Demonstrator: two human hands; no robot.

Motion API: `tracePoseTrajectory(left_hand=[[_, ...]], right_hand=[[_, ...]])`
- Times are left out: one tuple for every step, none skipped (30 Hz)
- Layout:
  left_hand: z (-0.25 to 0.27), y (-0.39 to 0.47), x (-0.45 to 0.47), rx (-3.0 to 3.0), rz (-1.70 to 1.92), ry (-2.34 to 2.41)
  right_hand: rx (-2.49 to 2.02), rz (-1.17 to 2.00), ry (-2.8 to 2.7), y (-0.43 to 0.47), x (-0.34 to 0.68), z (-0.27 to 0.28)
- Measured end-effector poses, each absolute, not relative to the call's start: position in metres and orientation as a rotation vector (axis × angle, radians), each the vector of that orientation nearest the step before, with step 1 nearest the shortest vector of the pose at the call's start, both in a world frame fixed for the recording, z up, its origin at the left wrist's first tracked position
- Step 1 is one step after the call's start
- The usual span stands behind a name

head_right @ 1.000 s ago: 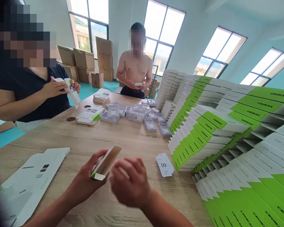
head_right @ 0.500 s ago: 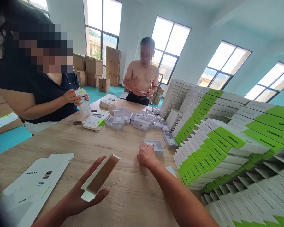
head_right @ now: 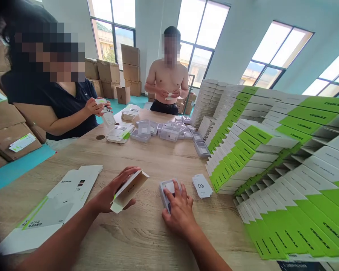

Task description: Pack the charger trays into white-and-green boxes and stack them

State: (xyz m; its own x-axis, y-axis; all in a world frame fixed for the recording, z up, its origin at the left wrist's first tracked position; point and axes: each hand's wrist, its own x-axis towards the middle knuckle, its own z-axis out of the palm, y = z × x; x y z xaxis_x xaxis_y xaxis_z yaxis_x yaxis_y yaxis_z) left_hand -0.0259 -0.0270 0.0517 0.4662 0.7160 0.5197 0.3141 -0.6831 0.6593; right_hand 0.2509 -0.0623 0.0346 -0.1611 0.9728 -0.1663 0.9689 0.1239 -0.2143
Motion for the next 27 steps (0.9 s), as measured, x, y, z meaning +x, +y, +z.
tracePoseTrajectory(left_hand=[[0.053,-0.028,-0.026,2.241,1.105,0.849],[0.054,-0.028,-0.026,2.249,1.082,0.843],[0.055,-0.028,-0.026,2.260,1.052,0.842],[0.054,-0.028,-0.026,2.275,1.017,0.845],[0.054,-0.027,-0.026,2.296,0.976,0.853],[0.053,-0.027,-0.026,2.320,0.931,0.862],[0.052,-0.026,-0.026,2.347,0.881,0.868],[0.052,-0.026,-0.026,2.375,0.828,0.867],[0.052,-0.026,-0.024,2.402,0.774,0.861],[0.052,-0.027,-0.022,2.427,0.722,0.850],[0.054,-0.028,-0.019,2.449,0.675,0.838],[0.056,-0.031,-0.017,2.469,0.635,0.830],[0.058,-0.034,-0.014,2.488,0.601,0.825],[0.062,-0.037,-0.011,2.507,0.576,0.825],[0.065,-0.041,-0.009,2.527,0.557,0.831],[0.069,-0.045,-0.007,2.545,0.543,0.840],[0.073,-0.048,-0.006,2.563,0.532,0.852],[0.076,-0.051,-0.004,2.580,0.524,0.862],[0.079,-0.054,-0.003,2.593,0.519,0.868],[0.081,-0.056,-0.002,2.601,0.517,0.867],[0.082,-0.057,0.000,2.599,0.521,0.865],[0.083,-0.059,0.002,2.589,0.531,0.865],[0.084,-0.060,0.004,2.572,0.543,0.870],[0.084,-0.061,0.007,2.552,0.551,0.878],[0.084,-0.062,0.009,2.529,0.558,0.884],[0.085,-0.063,0.012,2.503,0.570,0.886],[0.086,-0.064,0.013,2.472,0.587,0.876]], right_hand=[[-2.057,0.388,-2.309,-0.071,0.254,0.032],[-2.087,0.366,-2.279,-0.080,0.259,0.031],[-2.095,0.365,-2.265,-0.089,0.264,0.032],[-2.062,0.389,-2.276,-0.099,0.270,0.036],[-1.982,0.432,-2.310,-0.110,0.276,0.042],[-1.855,0.484,-2.355,-0.121,0.282,0.051],[-1.694,0.535,-2.399,-0.132,0.288,0.062],[-1.521,0.573,-2.433,-0.142,0.292,0.074],[-1.361,0.596,-2.454,-0.150,0.296,0.088],[-1.233,0.592,-2.464,-0.157,0.299,0.101],[-1.144,0.564,-2.466,-0.161,0.300,0.114],[-1.084,0.521,-2.465,-0.164,0.302,0.125],[-1.047,0.470,-2.461,-0.164,0.302,0.134],[-1.026,0.422,-2.454,-0.164,0.303,0.140],[-1.015,0.385,-2.448,-0.163,0.304,0.144],[-1.011,0.363,-2.443,-0.161,0.304,0.146],[-1.015,0.350,-2.438,-0.160,0.303,0.146],[-1.019,0.340,-2.435,-0.160,0.301,0.146],[-1.029,0.334,-2.428,-0.160,0.298,0.144],[-1.044,0.330,-2.410,-0.160,0.292,0.142],[-1.070,0.318,-2.367,-0.160,0.286,0.140],[-1.103,0.295,-2.304,-0.160,0.277,0.138],[-1.135,0.266,-2.233,-0.160,0.269,0.136],[-1.163,0.234,-2.167,-0.159,0.260,0.134],[-1.180,0.207,-2.110,-0.157,0.253,0.132],[-1.170,0.199,-2.065,-0.156,0.248,0.131],[-1.119,0.214,-2.024,-0.154,0.244,0.130]])
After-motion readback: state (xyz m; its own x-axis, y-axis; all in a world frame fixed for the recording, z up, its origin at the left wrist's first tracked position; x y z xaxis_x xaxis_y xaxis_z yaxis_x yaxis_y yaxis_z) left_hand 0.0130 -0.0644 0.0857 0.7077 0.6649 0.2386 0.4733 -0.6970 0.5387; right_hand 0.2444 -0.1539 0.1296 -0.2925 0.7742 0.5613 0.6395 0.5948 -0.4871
